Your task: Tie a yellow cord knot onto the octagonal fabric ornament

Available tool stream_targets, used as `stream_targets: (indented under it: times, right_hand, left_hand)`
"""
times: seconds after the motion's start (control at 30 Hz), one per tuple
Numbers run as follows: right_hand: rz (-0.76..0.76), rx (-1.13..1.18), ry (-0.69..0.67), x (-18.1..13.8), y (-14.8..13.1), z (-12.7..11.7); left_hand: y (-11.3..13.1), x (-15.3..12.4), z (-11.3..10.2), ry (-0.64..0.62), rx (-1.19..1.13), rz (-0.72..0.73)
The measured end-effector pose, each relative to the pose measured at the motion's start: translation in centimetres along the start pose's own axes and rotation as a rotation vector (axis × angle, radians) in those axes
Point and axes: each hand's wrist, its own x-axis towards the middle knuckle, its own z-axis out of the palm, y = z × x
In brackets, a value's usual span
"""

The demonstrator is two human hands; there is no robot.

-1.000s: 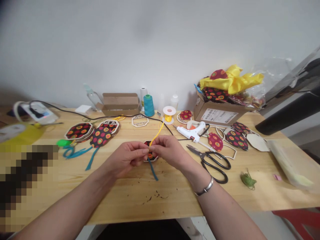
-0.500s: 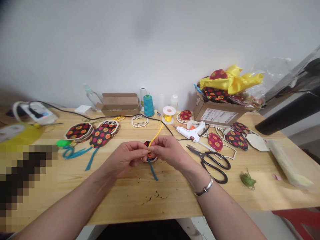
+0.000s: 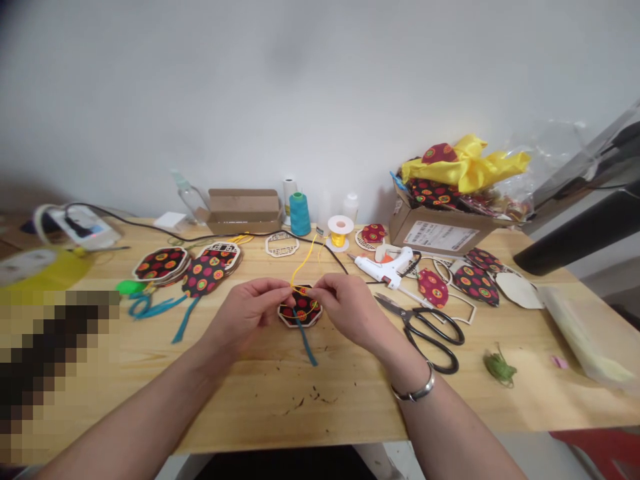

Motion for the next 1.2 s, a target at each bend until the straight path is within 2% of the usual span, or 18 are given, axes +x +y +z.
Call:
stream_targets:
  times: [0.17, 0.33, 0.47, 0.67, 0.8, 0.87, 0.93, 1.0, 1.1, 1.17, 1.2]
  right_hand:
    - [-0.107, -0.167, 0.183, -1.1, -1.2, 0.7]
    - [-0.412, -0.553, 0.293, -2.2, -1.8, 2.6]
    - [-0.614, -0.841, 0.283, -2.5, -1.6, 4.3]
    - [-0.672, -0.936, 0.239, -2.5, -1.3, 5.2]
    - [-0.667, -0.713, 0.278, -2.3, -1.4, 4.1]
    - [-0.559, -0.500, 0.378, -2.0, -1.4, 3.4]
    - [-0.377, -0.254, 0.424, -1.4, -1.3, 3.0]
    - [-0.162, 0.017, 0.321, -0.8, -1.1, 2.8]
    - [0.119, 0.462, 0.036, -0.1, -0.9, 2.9]
    - [0.233, 0.670, -0.051, 0.0, -0.9, 3.1]
    - [0.258, 0.717, -0.050, 0.1, -1.0, 3.2]
  left_hand:
    - [-0.2, 0.0, 0.1, 0.051, -0.059, -0.007]
    - [-0.5, 0.1, 0.1, 0.042, -0.172, -0.030]
    - [-0.4, 0.2, 0.0, 0.008, -0.269, -0.108]
    - [-0.6, 0.3, -0.3, -0.052, -0.393, -0.167]
    - [-0.6, 0.3, -0.2, -0.032, -0.395, -0.157]
    - [-0.5, 0.3, 0.0, -0.012, -0.396, -0.135]
    - [-0.4, 0.2, 0.1, -0.006, -0.397, -0.120]
    - [-0.4, 0.2, 0.2, -0.004, -0.363, -0.123]
    - [-0.6, 0.1, 0.3, -0.013, -0.253, -0.109]
    - [-0.8, 0.0, 0.3, -0.035, -0.182, -0.092]
    - [-0.8, 0.0, 0.3, -0.050, -0.154, -0.085]
